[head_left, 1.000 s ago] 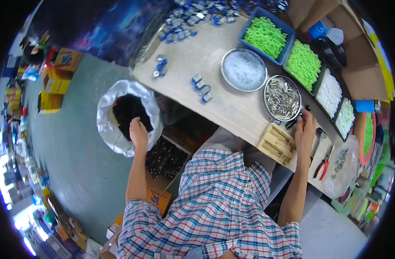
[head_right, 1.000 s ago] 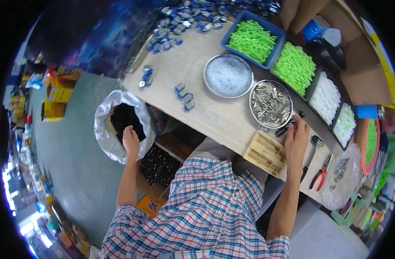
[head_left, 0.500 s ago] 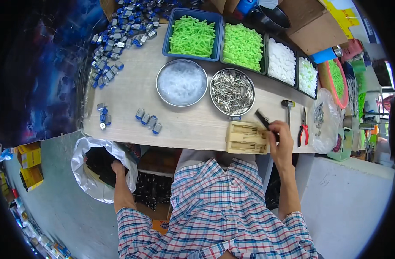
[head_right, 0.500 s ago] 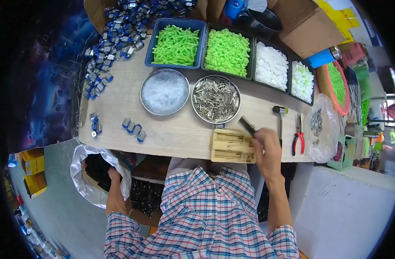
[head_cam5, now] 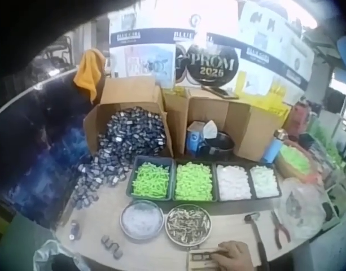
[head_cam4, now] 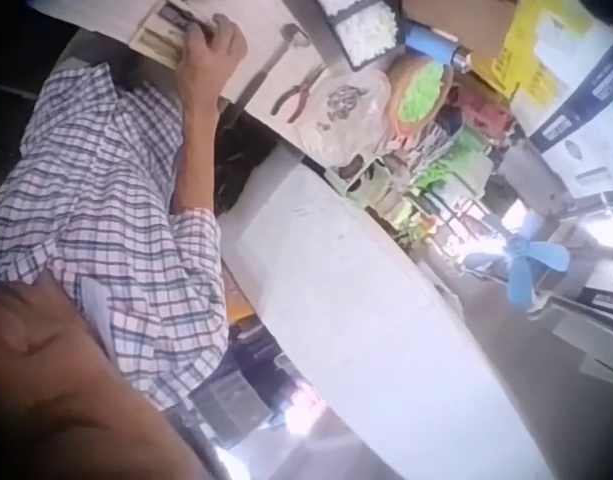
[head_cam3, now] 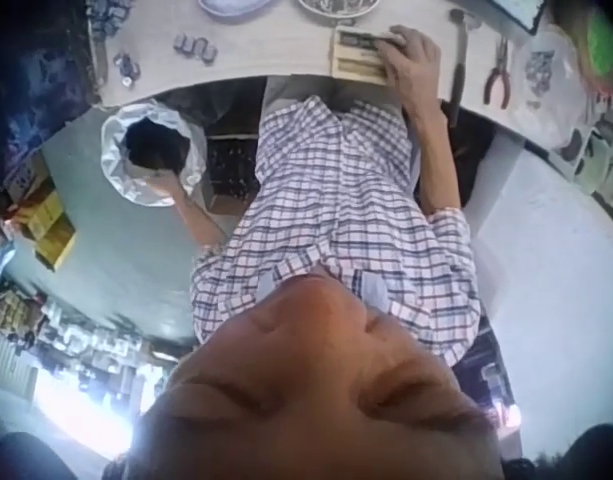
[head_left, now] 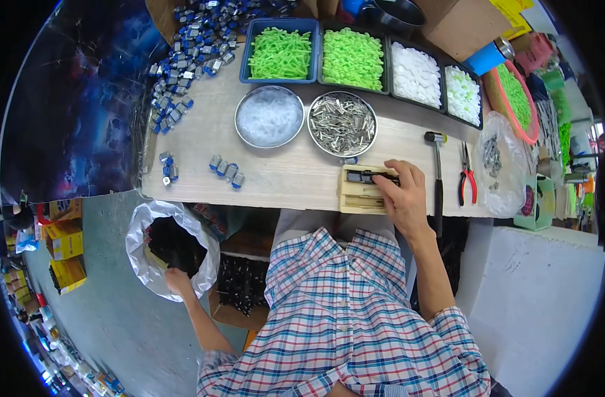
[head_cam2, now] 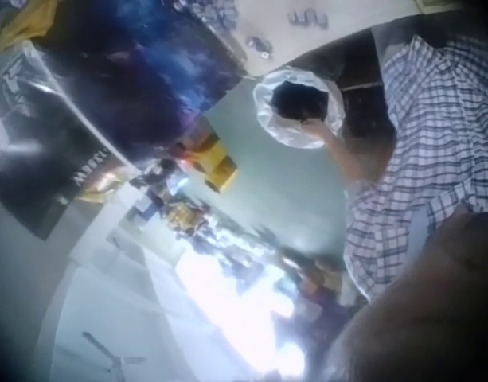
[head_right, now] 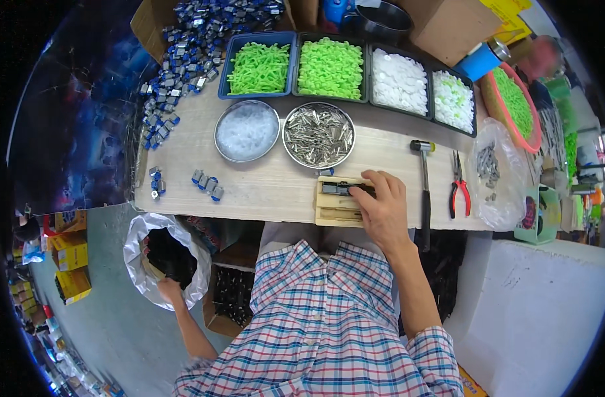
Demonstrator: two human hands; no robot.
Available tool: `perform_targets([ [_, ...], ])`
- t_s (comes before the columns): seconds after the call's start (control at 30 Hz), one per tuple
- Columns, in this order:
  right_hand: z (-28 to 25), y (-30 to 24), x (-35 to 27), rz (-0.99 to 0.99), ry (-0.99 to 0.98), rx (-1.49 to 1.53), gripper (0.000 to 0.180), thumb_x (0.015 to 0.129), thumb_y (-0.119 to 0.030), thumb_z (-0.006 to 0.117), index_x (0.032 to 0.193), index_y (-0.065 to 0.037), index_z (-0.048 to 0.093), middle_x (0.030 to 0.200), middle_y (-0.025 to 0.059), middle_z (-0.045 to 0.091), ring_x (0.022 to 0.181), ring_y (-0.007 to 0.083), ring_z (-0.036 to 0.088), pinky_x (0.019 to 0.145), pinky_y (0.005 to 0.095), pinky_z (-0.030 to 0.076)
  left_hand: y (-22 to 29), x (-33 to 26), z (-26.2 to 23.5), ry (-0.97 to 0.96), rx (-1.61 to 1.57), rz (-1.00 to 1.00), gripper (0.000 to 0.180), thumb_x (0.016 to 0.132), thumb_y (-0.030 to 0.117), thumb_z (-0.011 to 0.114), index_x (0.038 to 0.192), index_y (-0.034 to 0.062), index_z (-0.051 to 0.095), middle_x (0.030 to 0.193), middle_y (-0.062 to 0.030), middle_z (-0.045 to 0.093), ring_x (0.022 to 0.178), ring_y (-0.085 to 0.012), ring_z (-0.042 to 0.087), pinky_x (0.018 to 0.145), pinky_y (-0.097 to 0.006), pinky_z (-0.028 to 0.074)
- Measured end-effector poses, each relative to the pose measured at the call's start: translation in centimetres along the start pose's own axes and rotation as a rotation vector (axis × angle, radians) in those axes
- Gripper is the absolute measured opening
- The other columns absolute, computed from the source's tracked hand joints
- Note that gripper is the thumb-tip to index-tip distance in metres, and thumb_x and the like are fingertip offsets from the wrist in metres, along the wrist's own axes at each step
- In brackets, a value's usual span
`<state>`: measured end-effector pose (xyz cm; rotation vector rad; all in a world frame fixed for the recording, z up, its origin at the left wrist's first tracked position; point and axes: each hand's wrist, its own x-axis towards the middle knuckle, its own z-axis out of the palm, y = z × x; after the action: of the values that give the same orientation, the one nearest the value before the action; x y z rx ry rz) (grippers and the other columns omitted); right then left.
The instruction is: Assembling small electronic components using a hammer and pliers at a workbench.
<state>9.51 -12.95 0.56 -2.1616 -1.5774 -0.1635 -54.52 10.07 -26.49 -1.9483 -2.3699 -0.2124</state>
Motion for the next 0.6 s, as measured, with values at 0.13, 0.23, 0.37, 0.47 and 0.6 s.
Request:
perform_targets([
  [0.13,-0.5,0.3,-1.1,-0.017,-0.085,-0.110,0.041,0.074,0.003,0.067,0.112,-0.008,0.072,0.135,0.0173,0.054,0.126,0.0382,0.051,0.105,0.0453,0.042,19.5,-6.4,-18.4,0.285,-0.962,0.061,0.030,0.096,0.001,0.057,0.126,-0.0026,0.059,0.101,-0.0156,0.068,0.087,-0.0305,0.066,0.080,-0.040,0.055],
  [0.23,-0.5,0.7,-1.8,0.035,-0.100,0.005,0.045,0.079,0.006,0.064,0.121,-0.008,0.069,0.138,0.0196,0.052,0.126,0.0395,0.052,0.104,0.0441,0.045,30.5,-11.4,-23.4,0.086,-0.949,0.553,0.031,0.091,-0.003,0.064,0.123,-0.0017,0.062,0.109,-0.0144,0.066,0.094,-0.0261,0.065,0.080,-0.036,0.055],
  [0.37,-0.8,-0.7,-3.3,0.138,0.056,0.231,0.043,0.088,0.005,0.062,0.130,-0.006,0.062,0.137,0.0153,0.055,0.121,0.0307,0.058,0.101,0.0385,0.048,39.7,-16.8,-25.4,-0.526,-1.343,0.747,0.029,0.096,-0.005,0.060,0.125,-0.0022,0.060,0.108,-0.0074,0.064,0.097,-0.0157,0.065,0.088,-0.027,0.052],
  [0.47,-0.9,-3.5,-5.6,0.602,-0.046,1.235,0.035,0.099,-0.005,0.061,0.133,0.000,0.056,0.119,0.0048,0.063,0.107,0.0124,0.061,0.096,0.0282,0.048,42.6,-19.6,-25.6,-1.135,-1.597,0.408,0.026,0.099,0.000,0.059,0.125,-0.0026,0.060,0.107,-0.0070,0.065,0.096,-0.0137,0.066,0.086,-0.025,0.053],
  [0.6,-0.4,-5.4,-5.5,0.723,0.162,1.400,0.029,0.098,-0.004,0.061,0.127,0.000,0.059,0.111,0.0050,0.066,0.102,0.0134,0.062,0.094,0.0269,0.049,43.5,-21.1,-26.0,-1.485,-1.598,0.228,0.023,0.103,0.007,0.057,0.124,-0.0014,0.060,0.111,-0.0050,0.065,0.097,-0.0120,0.065,0.087,-0.024,0.052],
])
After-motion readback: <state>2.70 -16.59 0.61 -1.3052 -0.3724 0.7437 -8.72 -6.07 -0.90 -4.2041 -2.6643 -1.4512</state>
